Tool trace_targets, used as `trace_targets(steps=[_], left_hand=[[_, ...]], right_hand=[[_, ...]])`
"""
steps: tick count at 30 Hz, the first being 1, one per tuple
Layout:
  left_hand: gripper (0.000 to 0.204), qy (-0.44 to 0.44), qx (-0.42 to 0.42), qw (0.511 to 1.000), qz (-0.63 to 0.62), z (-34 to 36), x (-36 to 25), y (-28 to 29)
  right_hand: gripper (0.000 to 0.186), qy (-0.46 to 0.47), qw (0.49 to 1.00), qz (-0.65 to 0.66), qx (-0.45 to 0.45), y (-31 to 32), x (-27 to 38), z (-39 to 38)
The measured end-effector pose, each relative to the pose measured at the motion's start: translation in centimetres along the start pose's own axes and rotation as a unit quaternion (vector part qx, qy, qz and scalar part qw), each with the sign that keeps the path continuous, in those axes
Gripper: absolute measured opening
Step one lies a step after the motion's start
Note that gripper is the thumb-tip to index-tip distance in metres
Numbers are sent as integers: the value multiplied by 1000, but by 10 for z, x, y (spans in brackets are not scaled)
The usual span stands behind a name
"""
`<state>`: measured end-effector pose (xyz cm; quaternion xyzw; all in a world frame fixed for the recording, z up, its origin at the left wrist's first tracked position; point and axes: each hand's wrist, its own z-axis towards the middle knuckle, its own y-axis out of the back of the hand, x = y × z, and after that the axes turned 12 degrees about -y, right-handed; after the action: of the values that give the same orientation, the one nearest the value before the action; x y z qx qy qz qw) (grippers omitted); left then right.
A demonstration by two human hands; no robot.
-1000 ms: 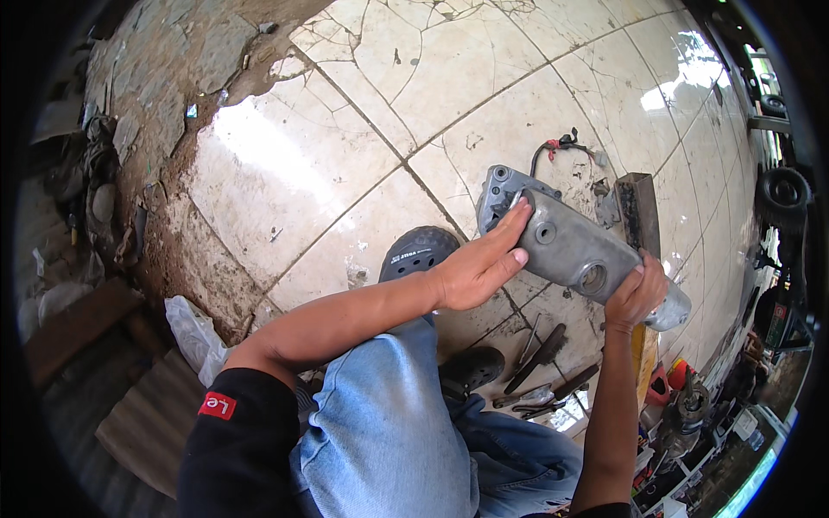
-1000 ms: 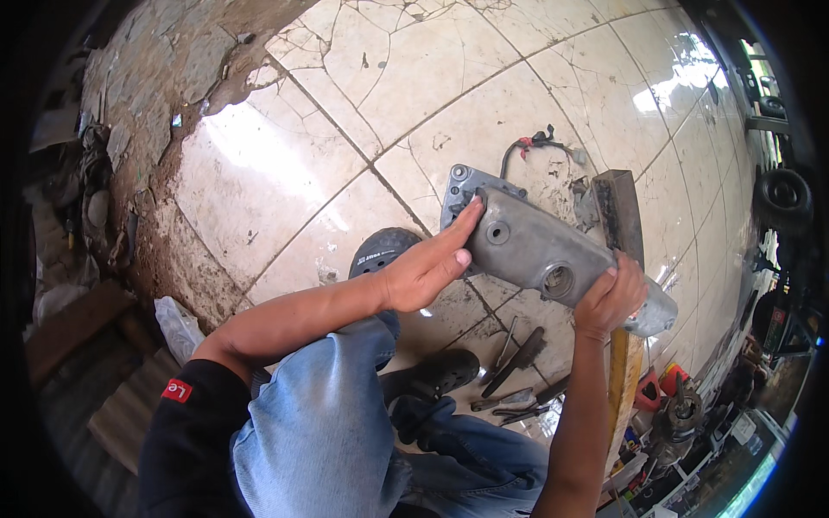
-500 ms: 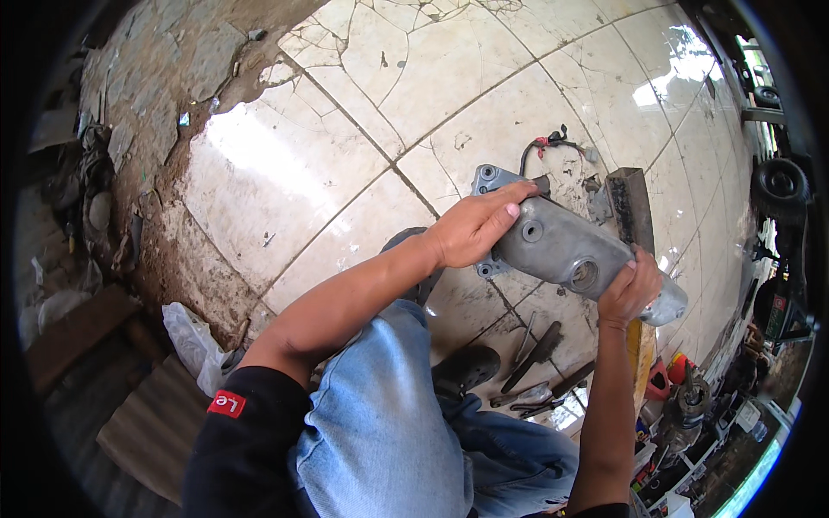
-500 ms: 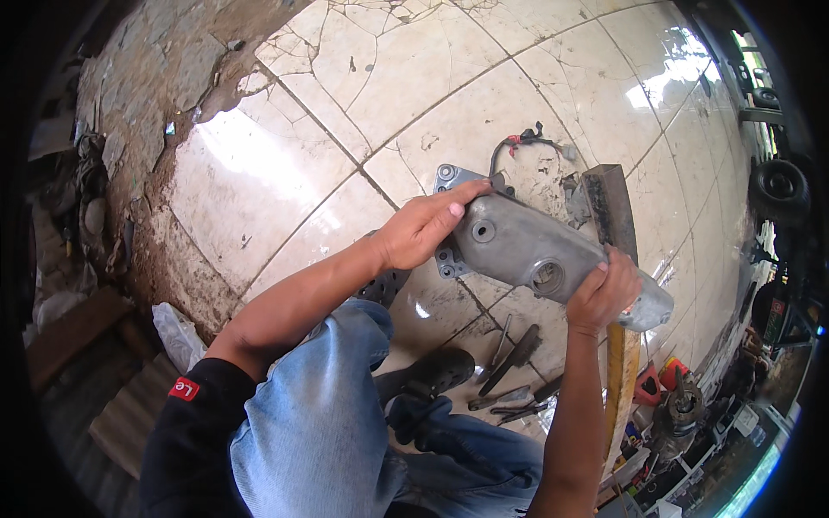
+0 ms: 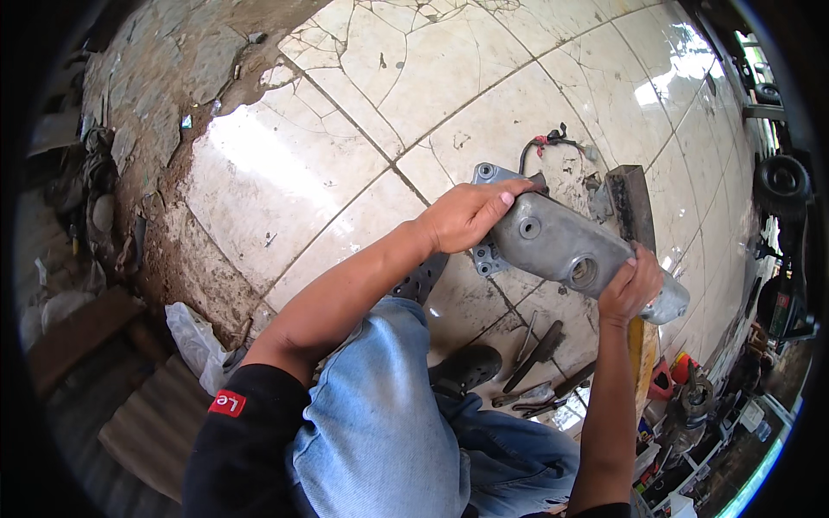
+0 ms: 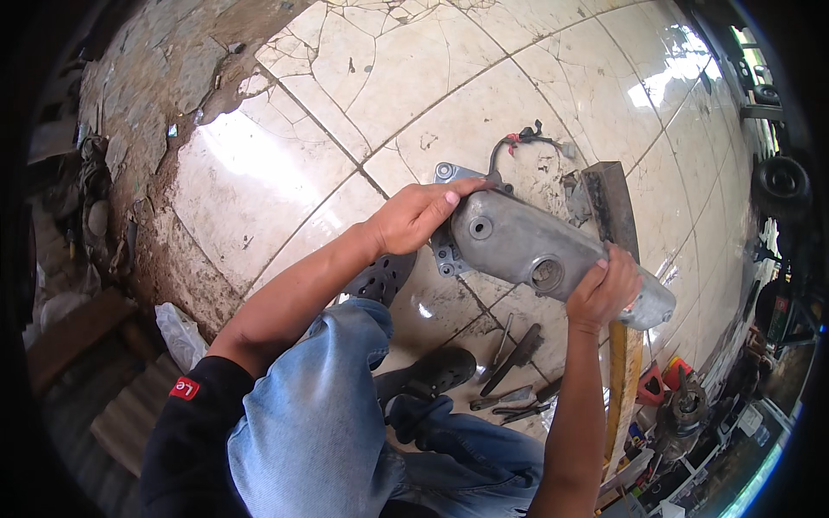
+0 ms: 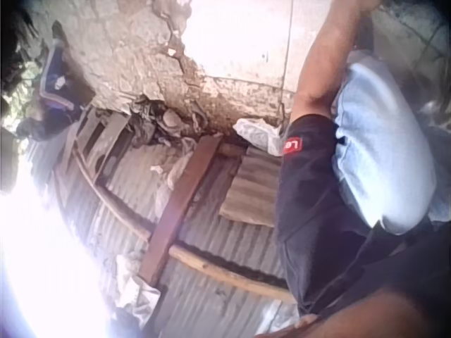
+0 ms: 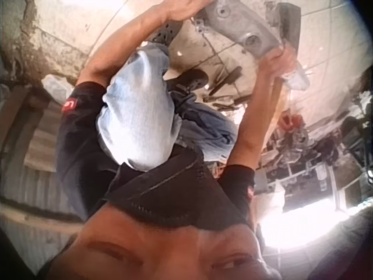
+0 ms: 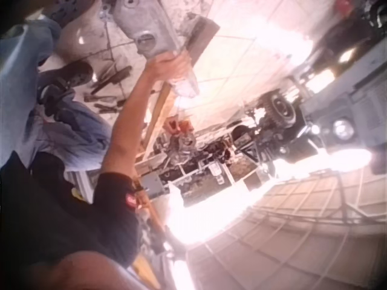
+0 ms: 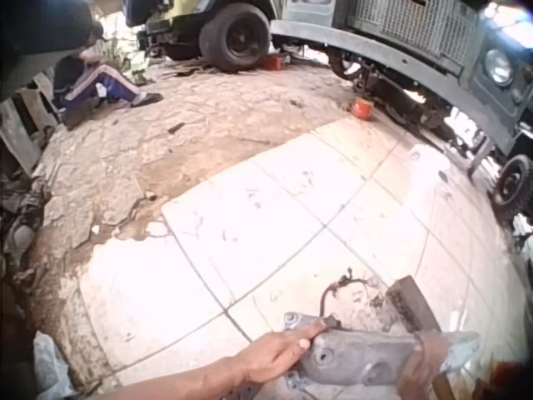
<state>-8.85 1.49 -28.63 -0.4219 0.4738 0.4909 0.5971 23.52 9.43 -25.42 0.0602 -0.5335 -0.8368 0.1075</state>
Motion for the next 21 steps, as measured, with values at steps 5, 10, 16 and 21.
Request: trace_targets(steps=[5,10,16,21], left_hand=[[48,-136,14,987,83,-4,5,-5],[43,-94,8,993,66,-2,2,-4],[43,-70,-38,997,23,-5,5,-10],[43,-164,23,983,84,-21,6,-16]], right_hand=[[34,-15,999,31,23,-6,-10,-2],[33,-14,1000,24,5,-6,-11,-5],[34,-5,1000,2,3,-1,-5,0],[34,8,1000,-3,2,-1,-8,-1]])
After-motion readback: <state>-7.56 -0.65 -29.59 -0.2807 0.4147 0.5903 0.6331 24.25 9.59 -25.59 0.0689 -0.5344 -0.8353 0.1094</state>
